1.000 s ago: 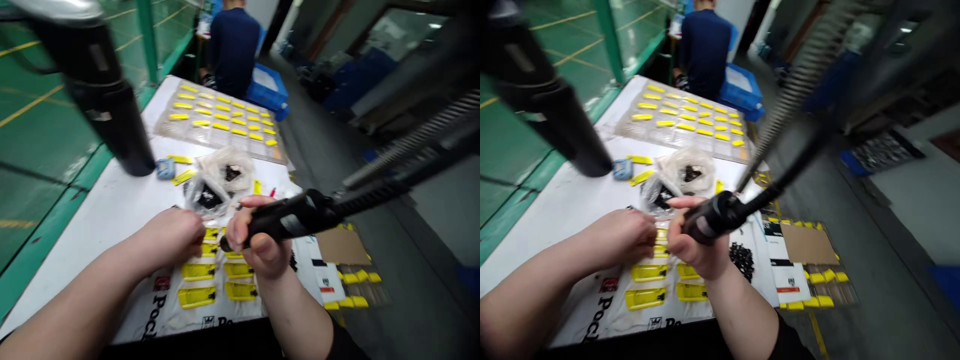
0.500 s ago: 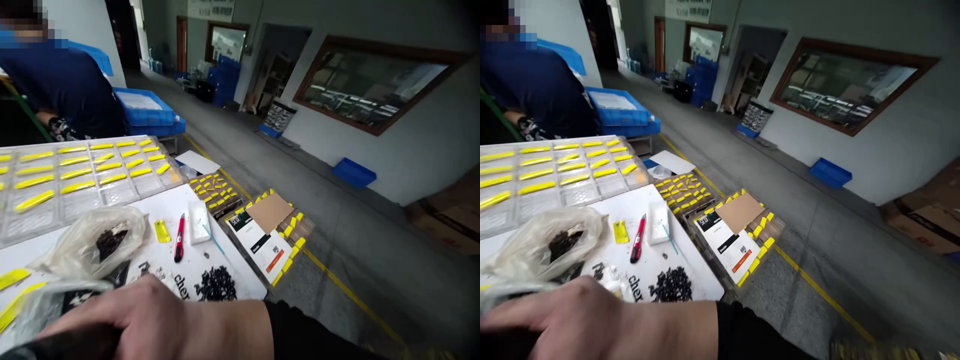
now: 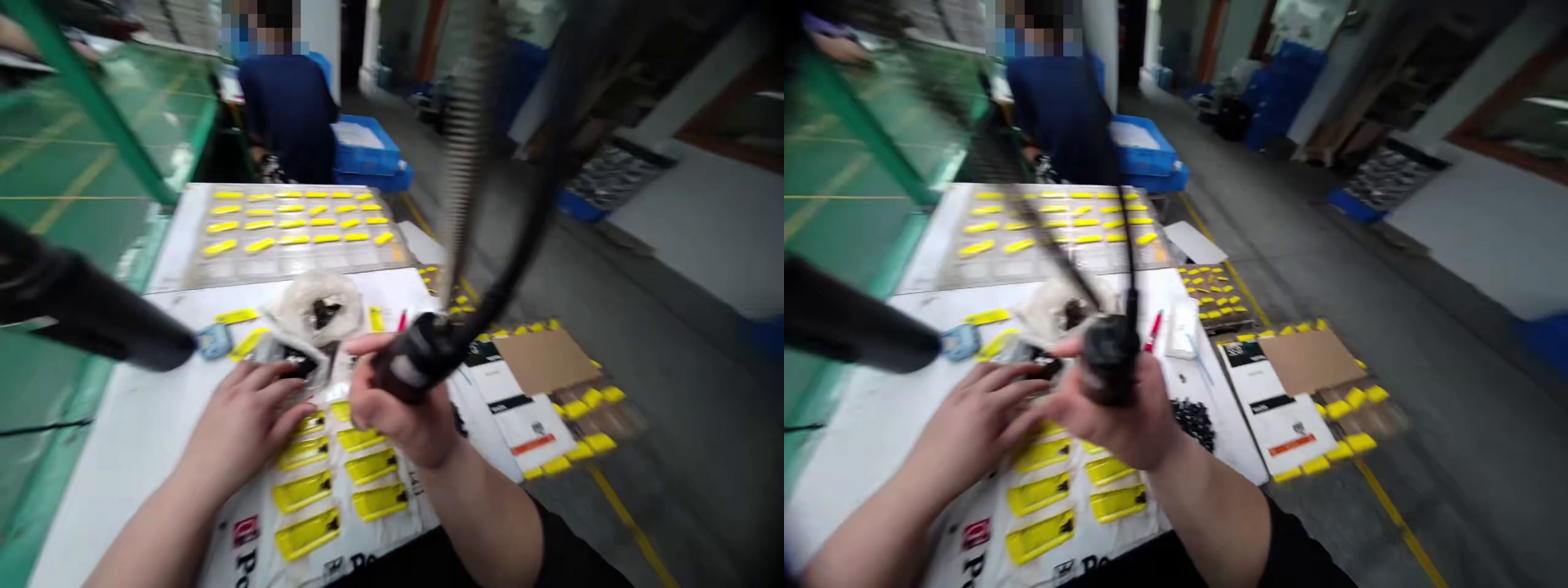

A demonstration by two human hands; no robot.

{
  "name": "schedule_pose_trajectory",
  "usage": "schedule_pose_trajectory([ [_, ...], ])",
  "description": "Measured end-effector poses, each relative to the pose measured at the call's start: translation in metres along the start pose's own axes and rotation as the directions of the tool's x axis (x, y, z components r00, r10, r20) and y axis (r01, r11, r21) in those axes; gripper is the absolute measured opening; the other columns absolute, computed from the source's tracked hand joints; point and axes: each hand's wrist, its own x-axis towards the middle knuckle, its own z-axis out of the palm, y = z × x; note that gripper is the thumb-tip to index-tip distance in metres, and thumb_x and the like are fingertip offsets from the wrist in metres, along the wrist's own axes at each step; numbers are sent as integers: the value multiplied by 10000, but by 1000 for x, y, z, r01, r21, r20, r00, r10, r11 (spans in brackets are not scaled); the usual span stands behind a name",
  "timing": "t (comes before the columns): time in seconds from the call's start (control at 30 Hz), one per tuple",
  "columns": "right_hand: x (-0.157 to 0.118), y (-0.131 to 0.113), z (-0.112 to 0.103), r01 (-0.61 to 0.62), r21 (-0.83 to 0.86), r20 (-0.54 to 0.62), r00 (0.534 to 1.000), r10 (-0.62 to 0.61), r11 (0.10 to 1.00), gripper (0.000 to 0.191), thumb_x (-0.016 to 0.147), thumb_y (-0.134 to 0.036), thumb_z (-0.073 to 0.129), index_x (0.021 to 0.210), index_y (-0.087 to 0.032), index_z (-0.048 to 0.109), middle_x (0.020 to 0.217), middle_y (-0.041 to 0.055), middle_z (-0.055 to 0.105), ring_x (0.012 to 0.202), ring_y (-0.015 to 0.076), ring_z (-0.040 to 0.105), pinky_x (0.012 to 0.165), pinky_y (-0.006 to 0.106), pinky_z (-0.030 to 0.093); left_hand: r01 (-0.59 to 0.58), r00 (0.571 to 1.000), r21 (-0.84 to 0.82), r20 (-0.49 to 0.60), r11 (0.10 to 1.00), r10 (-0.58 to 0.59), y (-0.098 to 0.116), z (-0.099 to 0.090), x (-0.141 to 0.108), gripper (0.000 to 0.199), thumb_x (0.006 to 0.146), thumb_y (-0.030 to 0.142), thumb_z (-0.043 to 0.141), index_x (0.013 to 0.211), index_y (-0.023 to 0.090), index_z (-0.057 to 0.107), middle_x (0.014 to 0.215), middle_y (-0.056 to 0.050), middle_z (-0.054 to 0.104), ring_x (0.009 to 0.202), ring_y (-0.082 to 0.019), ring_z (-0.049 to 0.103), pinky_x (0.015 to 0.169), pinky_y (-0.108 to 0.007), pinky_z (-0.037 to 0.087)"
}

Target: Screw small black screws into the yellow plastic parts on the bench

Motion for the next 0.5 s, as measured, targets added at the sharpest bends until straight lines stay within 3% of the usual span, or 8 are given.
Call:
schedule_pose_trajectory([
  [0.13, -5, 4, -8, 36, 92, -31, 999, -34, 995, 424, 989, -388, 868, 1354, -274, 686, 817, -20, 634, 626, 129, 541, 579, 264, 451, 39, 995, 68, 93, 997, -45, 17, 6, 6, 429, 1039, 574, 672, 1331, 295, 815, 1586, -77, 650, 1285, -382, 608, 1132, -593, 533],
  [0.3, -8, 7, -5, 36, 47, 7, 999, -36, 998, 409, 1018, -404, 849, 1375, -280, 693, 815, -9, 642, 645, 141, 542, 618, 294, 465, 54, 991, 119, 112, 991, -67, 21, 10, 6, 638, 1044, 620, 667, 1525, 202, 694, 1640, -100, 603, 1301, -396, 580, 1137, -588, 526],
  [0.5, -4, 4, 0, 71, -17, -29, 997, -71, 997, 405, 975, -423, 894, 1316, -271, 737, 780, -7, 663, 602, 151, 577, 596, 303, 482, 84, 996, 48, -13, 995, -84, 17, 8, 5, 529, 1101, 543, 606, 1477, 190, 723, 1513, -97, 698, 1317, -360, 603, 1180, -564, 506],
])
